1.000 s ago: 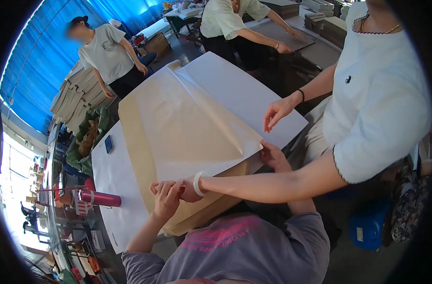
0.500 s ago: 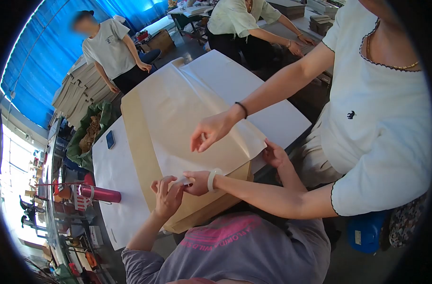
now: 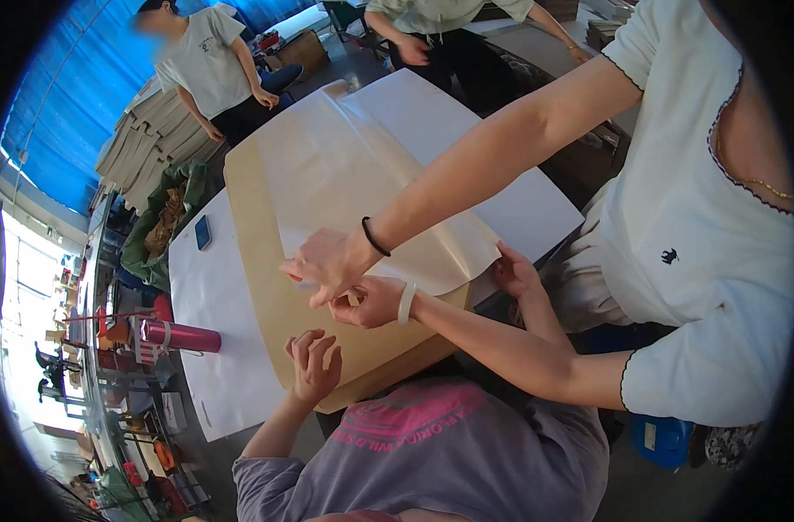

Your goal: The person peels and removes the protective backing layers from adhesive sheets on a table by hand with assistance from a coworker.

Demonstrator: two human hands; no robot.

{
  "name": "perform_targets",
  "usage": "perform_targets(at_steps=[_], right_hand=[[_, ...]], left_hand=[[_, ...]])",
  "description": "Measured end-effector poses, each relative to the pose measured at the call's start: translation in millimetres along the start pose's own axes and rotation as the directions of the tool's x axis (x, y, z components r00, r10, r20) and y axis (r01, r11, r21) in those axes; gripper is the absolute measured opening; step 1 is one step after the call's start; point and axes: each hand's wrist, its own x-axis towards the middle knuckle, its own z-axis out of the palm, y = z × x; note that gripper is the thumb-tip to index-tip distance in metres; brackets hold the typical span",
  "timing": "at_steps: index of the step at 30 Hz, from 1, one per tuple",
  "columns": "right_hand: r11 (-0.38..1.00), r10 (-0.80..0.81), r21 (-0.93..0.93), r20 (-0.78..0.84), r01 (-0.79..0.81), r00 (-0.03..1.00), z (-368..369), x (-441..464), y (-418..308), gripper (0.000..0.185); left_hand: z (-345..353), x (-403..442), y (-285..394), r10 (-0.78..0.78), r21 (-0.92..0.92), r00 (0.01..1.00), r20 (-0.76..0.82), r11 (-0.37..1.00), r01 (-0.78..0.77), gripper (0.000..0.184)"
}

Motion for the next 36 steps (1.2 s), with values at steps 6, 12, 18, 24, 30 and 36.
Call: perform_targets(at_steps=[6,12,18,24,30,36], right_hand=[[0.995,-0.029,-0.089,0.038,0.033,0.999,-26.4,-6.5,16.0,0.025],[0.975,-0.02,-0.218,0.112,0.044,0.993,-97.9,-29.0,47.5,0.026],[0.947,0.073,-0.32,0.121,-0.031,0.99,-130.7,-38.2,72.7,0.028],[0.897,0.069,-0.442,0.173,0.014,0.983,-101.7,-88.1,59.3,0.022],[0.145,-0.17,-0.815,0.538,0.561,0.825,-23.0,-212.0,-5.2,0.017],[-0.293,0.068,-0.534,0.815,0.793,0.575,11.4,-253.8,-39.7,0.018]], left_hand=[[6.6,-9.3,1.3,-0.059,-0.039,0.997,0.042,0.997,0.061,0.033],[8.2,-9.4,5.0,-0.081,-0.06,0.991,0.109,0.994,0.088,0.033],[14.5,-16.0,2.5,-0.072,-0.073,0.984,0.16,0.994,0.085,0.031],[15.8,-16.5,3.0,-0.076,-0.079,0.979,0.188,0.993,0.092,0.026],[19.9,-20.0,-2.1,-0.079,-0.069,0.973,0.215,0.993,0.095,0.023],[18.7,-18.9,-2.9,-0.054,-0.065,0.964,0.26,0.995,0.073,0.029]])
